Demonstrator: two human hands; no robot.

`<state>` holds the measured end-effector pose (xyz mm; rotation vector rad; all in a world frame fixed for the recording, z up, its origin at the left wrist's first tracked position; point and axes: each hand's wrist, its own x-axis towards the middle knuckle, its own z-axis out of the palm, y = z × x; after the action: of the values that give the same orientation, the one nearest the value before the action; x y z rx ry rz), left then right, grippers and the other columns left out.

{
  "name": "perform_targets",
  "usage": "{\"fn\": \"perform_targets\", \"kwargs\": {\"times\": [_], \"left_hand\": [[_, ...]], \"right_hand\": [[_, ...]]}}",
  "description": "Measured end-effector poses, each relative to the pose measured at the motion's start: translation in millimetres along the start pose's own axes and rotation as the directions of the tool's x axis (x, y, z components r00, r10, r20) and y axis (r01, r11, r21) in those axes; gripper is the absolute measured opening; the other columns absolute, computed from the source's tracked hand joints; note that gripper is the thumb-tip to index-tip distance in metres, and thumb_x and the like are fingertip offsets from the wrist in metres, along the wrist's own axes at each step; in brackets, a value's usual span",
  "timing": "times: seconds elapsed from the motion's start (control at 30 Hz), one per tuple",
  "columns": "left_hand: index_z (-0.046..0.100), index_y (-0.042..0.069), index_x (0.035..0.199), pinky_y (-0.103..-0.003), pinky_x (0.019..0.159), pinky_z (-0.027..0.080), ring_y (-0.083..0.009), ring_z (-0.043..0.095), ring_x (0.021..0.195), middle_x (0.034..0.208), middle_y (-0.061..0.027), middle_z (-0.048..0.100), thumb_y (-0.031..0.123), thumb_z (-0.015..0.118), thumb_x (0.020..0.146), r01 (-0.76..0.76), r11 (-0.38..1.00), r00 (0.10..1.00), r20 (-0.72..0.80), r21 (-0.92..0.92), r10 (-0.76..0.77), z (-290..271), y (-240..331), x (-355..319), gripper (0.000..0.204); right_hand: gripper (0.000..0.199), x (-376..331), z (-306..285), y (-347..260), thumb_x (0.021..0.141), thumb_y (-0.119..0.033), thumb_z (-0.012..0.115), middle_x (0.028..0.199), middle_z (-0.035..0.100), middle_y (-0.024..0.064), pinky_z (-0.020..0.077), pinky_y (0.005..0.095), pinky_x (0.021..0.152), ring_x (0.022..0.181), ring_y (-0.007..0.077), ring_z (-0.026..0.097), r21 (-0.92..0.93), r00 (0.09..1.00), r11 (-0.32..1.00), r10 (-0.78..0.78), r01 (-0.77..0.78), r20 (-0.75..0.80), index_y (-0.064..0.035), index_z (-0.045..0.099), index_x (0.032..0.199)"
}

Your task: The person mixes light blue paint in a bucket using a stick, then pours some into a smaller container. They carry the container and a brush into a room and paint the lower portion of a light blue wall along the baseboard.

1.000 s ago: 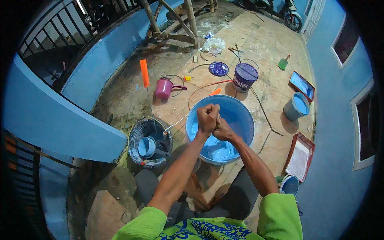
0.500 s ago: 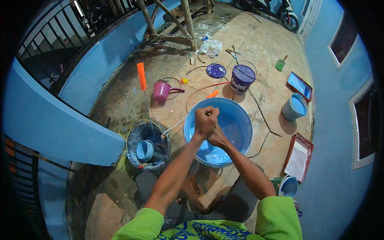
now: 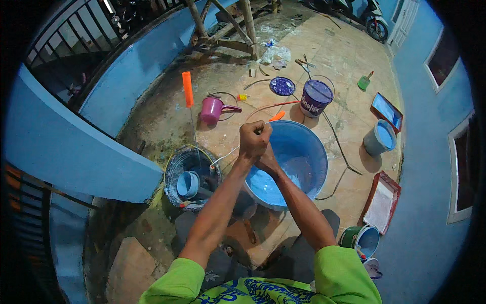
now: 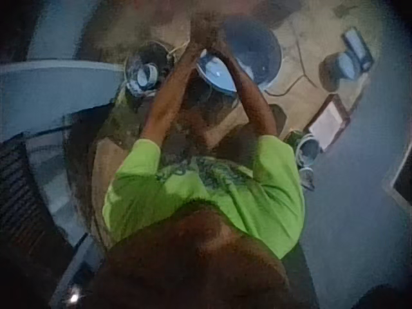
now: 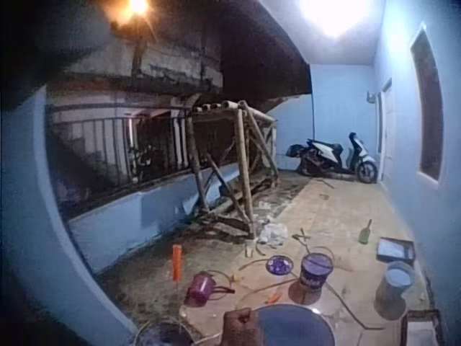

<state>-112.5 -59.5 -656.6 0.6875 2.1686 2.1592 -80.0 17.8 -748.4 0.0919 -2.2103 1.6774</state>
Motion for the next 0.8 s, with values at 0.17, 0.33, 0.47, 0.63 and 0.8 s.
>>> {"fn": "perform_targets", "kwargs": {"times": [0.17, 0.33, 0.47, 0.63, 0.8], "left_hand": [[0.048, -0.002, 0.056, -0.028, 0.046, 0.033, -0.0066, 0.04, 0.05, 0.05, -0.0002, 0.042, 0.013, 0.061, 0.082, 0.065, 0.998, 0.998, 0.025, 0.005, -0.065, 7, 12, -20, 0.033], [0.046, 0.007, 0.056, -0.027, 0.038, 0.032, -0.0079, 0.043, 0.039, 0.048, -0.0006, 0.047, 0.012, 0.06, 0.092, 0.222, 0.931, 0.975, 0.069, -0.291, -0.211, 31, -3, -24, 0.038], [0.044, 0.006, 0.055, -0.027, 0.038, 0.032, -0.0079, 0.041, 0.039, 0.048, -0.0002, 0.046, 0.01, 0.059, 0.093, 0.102, 0.871, 0.994, 0.019, -0.481, -0.106, 37, -17, -25, 0.04], [0.046, 0.004, 0.054, -0.026, 0.043, 0.032, -0.0048, 0.041, 0.047, 0.05, 0.0021, 0.045, 0.011, 0.06, 0.089, -0.014, 0.992, 1.0, -0.011, -0.123, 0.013, 7, -18, -7, 0.038], [0.049, 0.0, 0.057, -0.028, 0.047, 0.033, -0.0048, 0.039, 0.052, 0.051, 0.0026, 0.042, 0.013, 0.061, 0.083, -0.069, 0.995, 0.997, 0.044, 0.067, 0.066, 12, 16, -4, 0.032]], "right_hand": [[0.047, -27, -15, -23, 0.082, -0.019, 0.063, 0.117, 0.062, 0.0221, 0.0469, 0.042, 0.095, 0.112, 0.0368, 0.06, -0.084, 0.992, 0.996, -0.019, 0.03, 0.126, 0.0028, 0.053, 0.123], [0.046, -33, -48, 0, 0.081, -0.014, 0.059, 0.108, 0.063, 0.0261, 0.0484, 0.0487, 0.088, 0.104, 0.0451, 0.06, -0.311, 0.966, 0.944, -0.028, 0.11, 0.257, 0.0014, 0.049, 0.123], [0.032, -15, -66, 18, 0.079, -0.013, 0.062, 0.094, 0.065, 0.0267, 0.0502, 0.0503, 0.075, 0.091, 0.0452, 0.063, -0.45, 0.957, 0.885, 0.019, 0.118, 0.289, 0.0002, 0.054, 0.107], [0.032, -2, -23, -12, 0.078, -0.016, 0.066, 0.089, 0.067, 0.0217, 0.052, 0.0443, 0.073, 0.087, 0.0406, 0.067, -0.29, 0.996, 0.956, -0.02, 0.044, 0.087, 0.0008, 0.06, 0.104], [0.034, -7, -1, 19, 0.082, -0.015, 0.065, 0.102, 0.065, 0.0181, 0.0507, 0.0394, 0.082, 0.103, 0.0249, 0.063, 0.051, 0.994, 0.999, 0.015, -0.02, 0.105, 0.0026, 0.059, 0.11]]}}
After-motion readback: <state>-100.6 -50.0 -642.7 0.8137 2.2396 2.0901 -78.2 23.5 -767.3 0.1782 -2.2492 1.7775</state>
